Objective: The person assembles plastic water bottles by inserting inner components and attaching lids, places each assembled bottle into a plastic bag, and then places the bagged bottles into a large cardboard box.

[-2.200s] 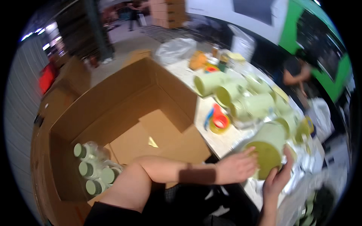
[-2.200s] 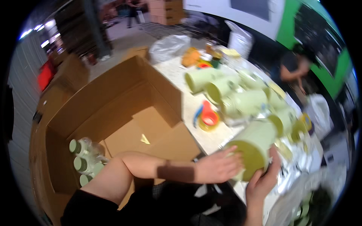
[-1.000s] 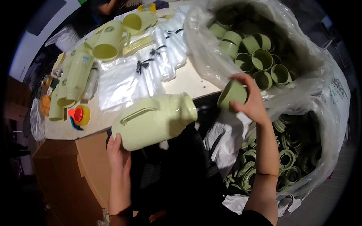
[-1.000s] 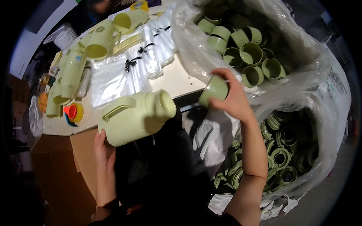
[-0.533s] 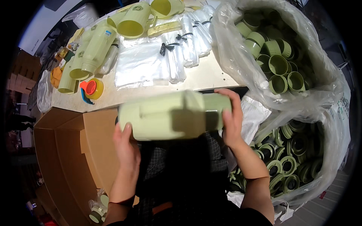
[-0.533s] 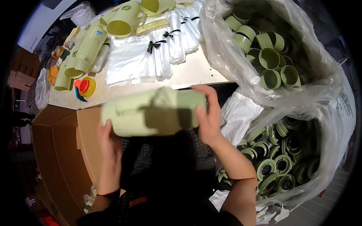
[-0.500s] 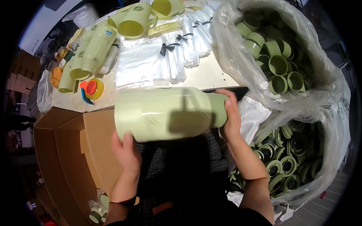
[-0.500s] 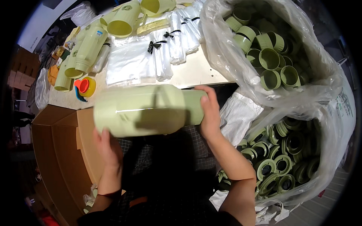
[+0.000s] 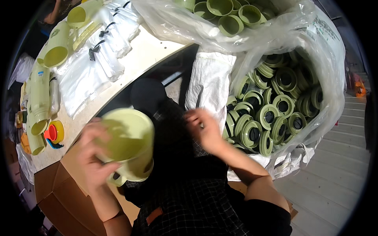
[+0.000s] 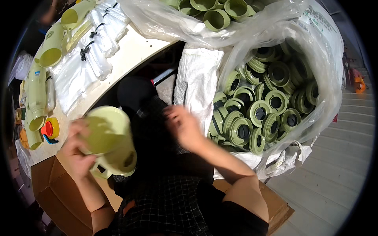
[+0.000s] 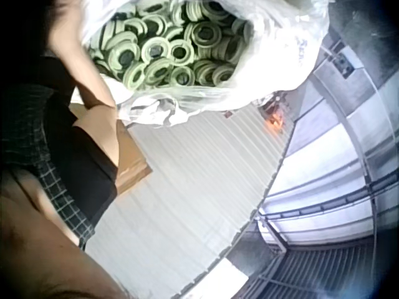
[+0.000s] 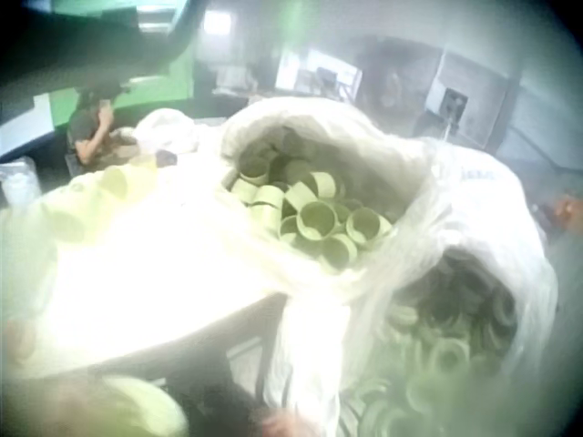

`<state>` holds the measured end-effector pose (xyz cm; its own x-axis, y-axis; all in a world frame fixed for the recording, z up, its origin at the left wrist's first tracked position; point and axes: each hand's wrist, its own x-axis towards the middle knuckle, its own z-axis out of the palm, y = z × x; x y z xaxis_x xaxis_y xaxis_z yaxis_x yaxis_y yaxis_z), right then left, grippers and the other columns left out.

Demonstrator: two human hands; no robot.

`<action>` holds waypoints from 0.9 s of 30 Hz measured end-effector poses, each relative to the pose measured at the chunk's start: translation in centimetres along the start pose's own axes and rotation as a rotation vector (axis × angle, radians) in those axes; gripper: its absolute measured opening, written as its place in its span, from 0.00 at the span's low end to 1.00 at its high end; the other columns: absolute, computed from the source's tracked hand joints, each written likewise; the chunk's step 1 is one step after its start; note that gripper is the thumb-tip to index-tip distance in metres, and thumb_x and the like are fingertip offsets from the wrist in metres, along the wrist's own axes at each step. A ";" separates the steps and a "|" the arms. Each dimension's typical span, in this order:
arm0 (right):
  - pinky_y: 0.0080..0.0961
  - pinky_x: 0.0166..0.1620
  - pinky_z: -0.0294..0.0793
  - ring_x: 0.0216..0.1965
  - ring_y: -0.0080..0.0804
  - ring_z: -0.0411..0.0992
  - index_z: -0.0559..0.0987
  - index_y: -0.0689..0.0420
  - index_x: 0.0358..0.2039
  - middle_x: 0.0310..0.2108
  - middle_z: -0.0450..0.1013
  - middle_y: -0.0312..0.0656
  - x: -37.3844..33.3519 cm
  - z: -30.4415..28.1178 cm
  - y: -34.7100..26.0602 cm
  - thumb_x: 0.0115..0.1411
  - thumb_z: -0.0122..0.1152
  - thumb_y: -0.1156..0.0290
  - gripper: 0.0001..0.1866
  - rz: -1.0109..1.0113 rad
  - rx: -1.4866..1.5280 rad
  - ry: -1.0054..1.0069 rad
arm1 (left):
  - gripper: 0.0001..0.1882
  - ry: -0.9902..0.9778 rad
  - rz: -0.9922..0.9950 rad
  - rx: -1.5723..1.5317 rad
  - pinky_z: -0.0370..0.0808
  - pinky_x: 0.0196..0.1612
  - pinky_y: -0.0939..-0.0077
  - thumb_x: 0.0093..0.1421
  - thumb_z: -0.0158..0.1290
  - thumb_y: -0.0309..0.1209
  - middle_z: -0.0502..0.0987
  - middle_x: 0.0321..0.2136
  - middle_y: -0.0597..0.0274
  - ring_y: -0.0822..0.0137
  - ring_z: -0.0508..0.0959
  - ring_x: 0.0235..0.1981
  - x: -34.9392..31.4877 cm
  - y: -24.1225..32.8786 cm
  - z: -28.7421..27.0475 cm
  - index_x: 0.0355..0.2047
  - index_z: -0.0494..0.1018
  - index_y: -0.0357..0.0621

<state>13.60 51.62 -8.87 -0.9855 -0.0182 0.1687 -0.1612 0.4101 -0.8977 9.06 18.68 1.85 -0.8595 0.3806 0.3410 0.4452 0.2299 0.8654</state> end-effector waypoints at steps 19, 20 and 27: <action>0.41 0.50 0.72 0.48 0.50 0.72 0.72 0.60 0.59 0.49 0.73 0.52 10.0 7.6 -3.2 0.60 0.61 0.62 0.28 -0.148 -0.223 -0.420 | 0.25 0.331 -0.453 0.184 0.76 0.48 0.59 0.66 0.52 0.40 0.75 0.50 0.49 0.45 0.79 0.46 -11.8 -3.9 7.4 0.59 0.65 0.42; 0.41 0.50 0.72 0.48 0.49 0.72 0.72 0.60 0.59 0.48 0.73 0.52 10.4 8.5 -3.9 0.60 0.61 0.61 0.28 -0.184 -0.187 -0.446 | 0.24 0.341 -0.478 0.165 0.76 0.49 0.58 0.66 0.51 0.41 0.76 0.48 0.49 0.45 0.78 0.47 -11.8 -4.0 7.2 0.58 0.65 0.42; 0.40 0.48 0.71 0.44 0.48 0.71 0.75 0.61 0.57 0.44 0.73 0.50 13.1 13.9 -7.1 0.60 0.62 0.58 0.28 -0.406 -0.076 -0.589 | 0.26 0.385 -0.521 0.098 0.74 0.51 0.55 0.68 0.45 0.50 0.77 0.45 0.47 0.45 0.78 0.48 -11.1 -3.7 5.1 0.56 0.67 0.43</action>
<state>1.12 35.80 -5.94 -0.7167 -0.6628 0.2167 -0.5382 0.3281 -0.7764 18.24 18.23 -6.98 -0.9891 -0.1467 0.0091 -0.0485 0.3846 0.9218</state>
